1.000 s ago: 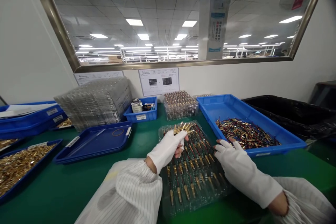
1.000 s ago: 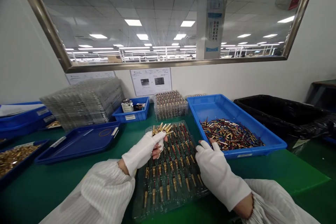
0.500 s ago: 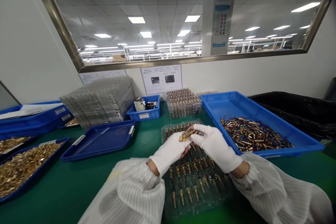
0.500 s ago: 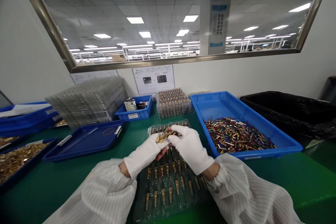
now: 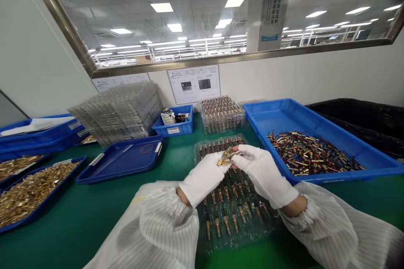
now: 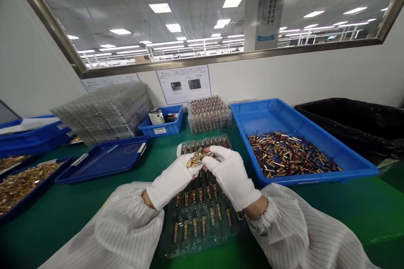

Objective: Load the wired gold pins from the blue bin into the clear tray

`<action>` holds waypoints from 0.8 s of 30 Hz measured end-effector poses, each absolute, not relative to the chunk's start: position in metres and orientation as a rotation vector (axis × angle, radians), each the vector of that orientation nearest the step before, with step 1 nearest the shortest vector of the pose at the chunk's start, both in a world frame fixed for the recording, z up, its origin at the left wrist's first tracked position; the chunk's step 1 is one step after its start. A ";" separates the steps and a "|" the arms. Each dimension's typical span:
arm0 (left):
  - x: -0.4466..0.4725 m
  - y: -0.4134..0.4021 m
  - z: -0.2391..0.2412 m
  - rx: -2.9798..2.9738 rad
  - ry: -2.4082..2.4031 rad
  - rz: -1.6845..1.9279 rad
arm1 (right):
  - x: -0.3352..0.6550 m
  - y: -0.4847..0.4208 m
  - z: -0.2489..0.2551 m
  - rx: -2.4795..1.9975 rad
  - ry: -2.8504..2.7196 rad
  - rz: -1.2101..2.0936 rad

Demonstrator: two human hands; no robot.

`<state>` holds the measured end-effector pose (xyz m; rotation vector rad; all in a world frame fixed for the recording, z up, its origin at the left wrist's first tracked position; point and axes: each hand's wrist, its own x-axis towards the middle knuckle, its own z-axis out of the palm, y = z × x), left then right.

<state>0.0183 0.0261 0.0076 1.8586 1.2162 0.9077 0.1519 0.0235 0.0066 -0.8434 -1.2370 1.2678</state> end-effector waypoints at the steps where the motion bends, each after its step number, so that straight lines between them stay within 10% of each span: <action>1: 0.018 0.026 0.008 1.849 1.199 0.893 | 0.152 0.023 0.008 -0.850 -1.246 1.267; 15: 0.004 0.023 0.030 1.728 1.208 0.783 | 0.166 0.016 0.022 -1.119 -1.380 0.867; 24: -0.013 0.044 0.023 1.324 1.245 1.090 | 0.159 -0.013 0.002 -0.827 -2.321 -0.243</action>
